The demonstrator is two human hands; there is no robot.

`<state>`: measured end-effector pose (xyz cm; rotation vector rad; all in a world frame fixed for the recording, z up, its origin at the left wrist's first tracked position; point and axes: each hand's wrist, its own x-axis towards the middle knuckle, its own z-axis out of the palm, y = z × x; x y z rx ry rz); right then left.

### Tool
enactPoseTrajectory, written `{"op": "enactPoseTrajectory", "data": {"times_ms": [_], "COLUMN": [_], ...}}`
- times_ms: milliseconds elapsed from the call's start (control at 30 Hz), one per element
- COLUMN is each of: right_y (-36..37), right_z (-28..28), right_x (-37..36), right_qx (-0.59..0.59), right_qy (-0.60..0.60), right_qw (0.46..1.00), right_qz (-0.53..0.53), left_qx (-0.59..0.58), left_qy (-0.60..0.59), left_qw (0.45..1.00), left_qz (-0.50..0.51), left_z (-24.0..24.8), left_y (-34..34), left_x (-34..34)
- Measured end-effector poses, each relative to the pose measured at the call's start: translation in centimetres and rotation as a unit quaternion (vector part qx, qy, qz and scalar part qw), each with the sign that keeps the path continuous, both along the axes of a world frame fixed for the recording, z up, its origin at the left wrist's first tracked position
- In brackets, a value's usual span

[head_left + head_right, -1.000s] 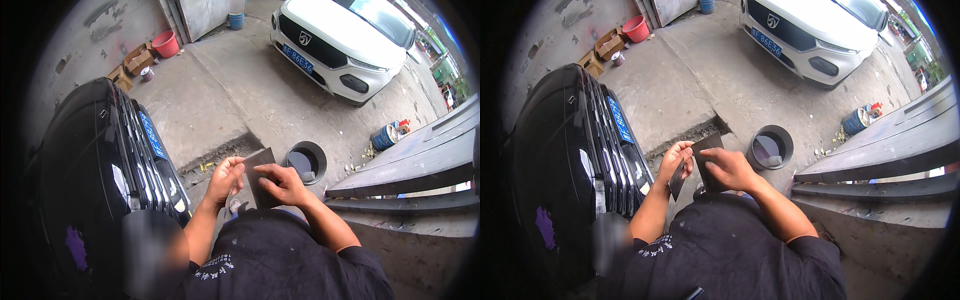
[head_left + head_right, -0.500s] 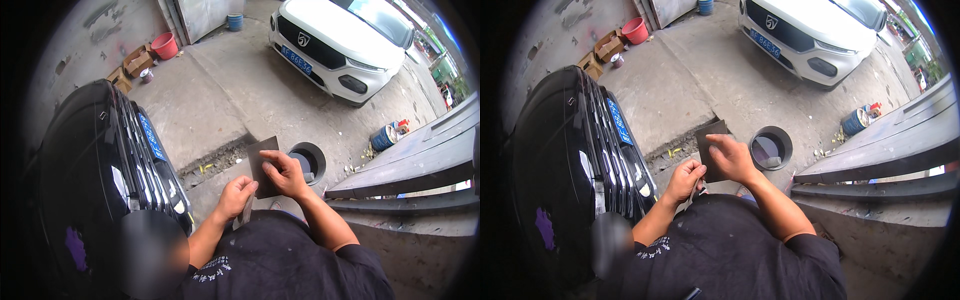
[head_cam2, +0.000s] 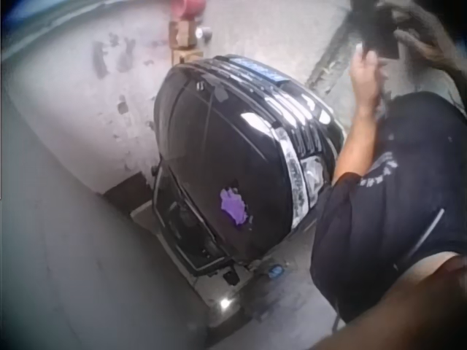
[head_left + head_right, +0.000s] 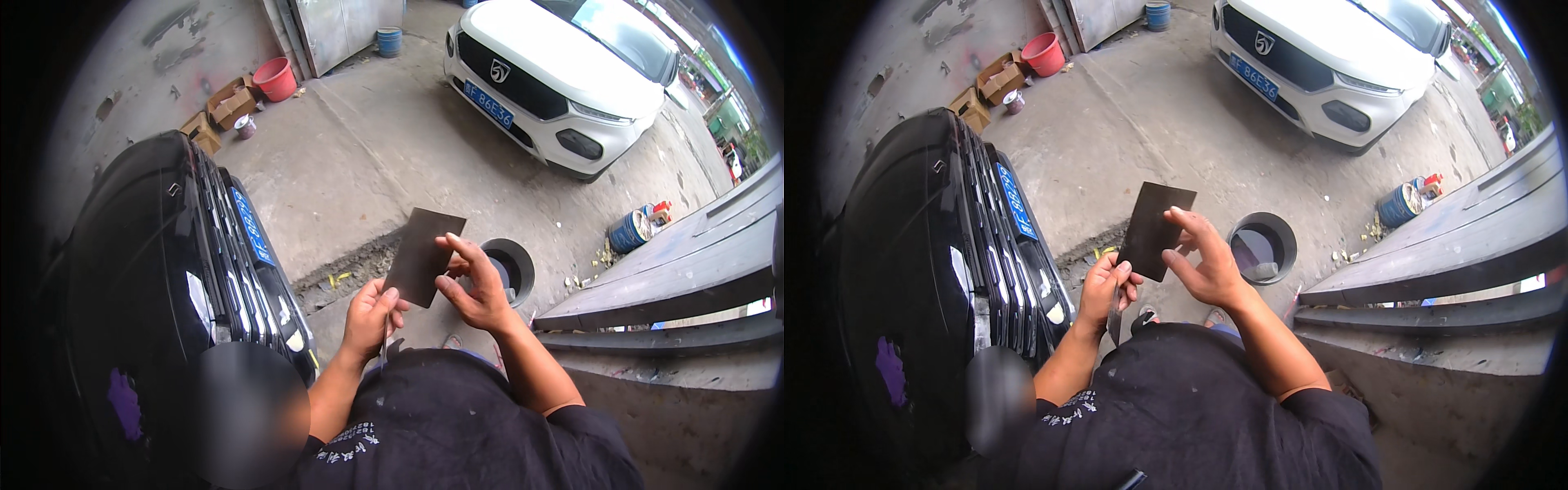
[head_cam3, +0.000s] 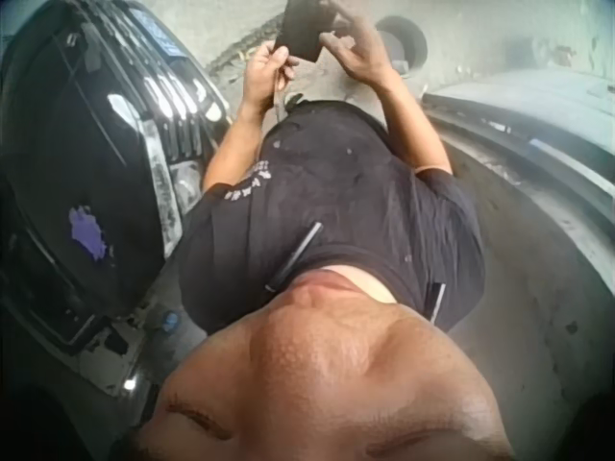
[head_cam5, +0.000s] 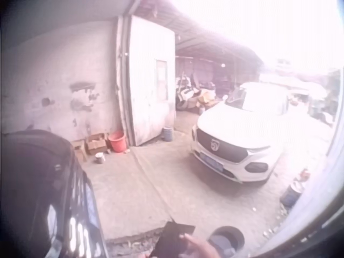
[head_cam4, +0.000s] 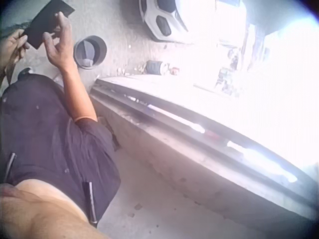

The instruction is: The person sands a black car bumper with a sanding block, then wipes the surface with a cloth. The person continues sanding the bumper and inspects the sandpaper before finishing.

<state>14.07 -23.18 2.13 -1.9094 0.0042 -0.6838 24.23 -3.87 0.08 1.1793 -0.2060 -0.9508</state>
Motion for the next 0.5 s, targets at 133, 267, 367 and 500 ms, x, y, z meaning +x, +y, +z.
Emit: {"op": "enactPoseTrajectory", "data": {"times_ms": [133, 267, 367, 500], "right_y": [-0.8, -1.4, 0.1, 0.1], "right_z": [-1.2, -2.5, -2.0, -0.4], "right_x": [-0.9, -0.6, -0.1, -0.2], "right_qx": [0.279, 0.485, 0.508, 0.489], "right_qy": [-0.047, 0.103, 0.085, 0.159], "right_qw": [0.956, 0.852, 0.834, 0.84], "right_qz": [-0.081, 0.172, 0.199, 0.176], "left_qx": [-0.035, -0.019, 0.012, 0.033], "left_qy": [-0.017, -0.038, -0.099, -0.094], "left_qw": [0.999, 0.999, 0.991, 0.992], "left_qz": [0.025, -0.021, -0.086, -0.078], "left_z": [-0.1, 0.9, 0.6, 1.0], "left_y": [0.8, 0.6, 0.1, 0.4], "left_x": [1.5, 1.6, 1.4, 1.9]}}
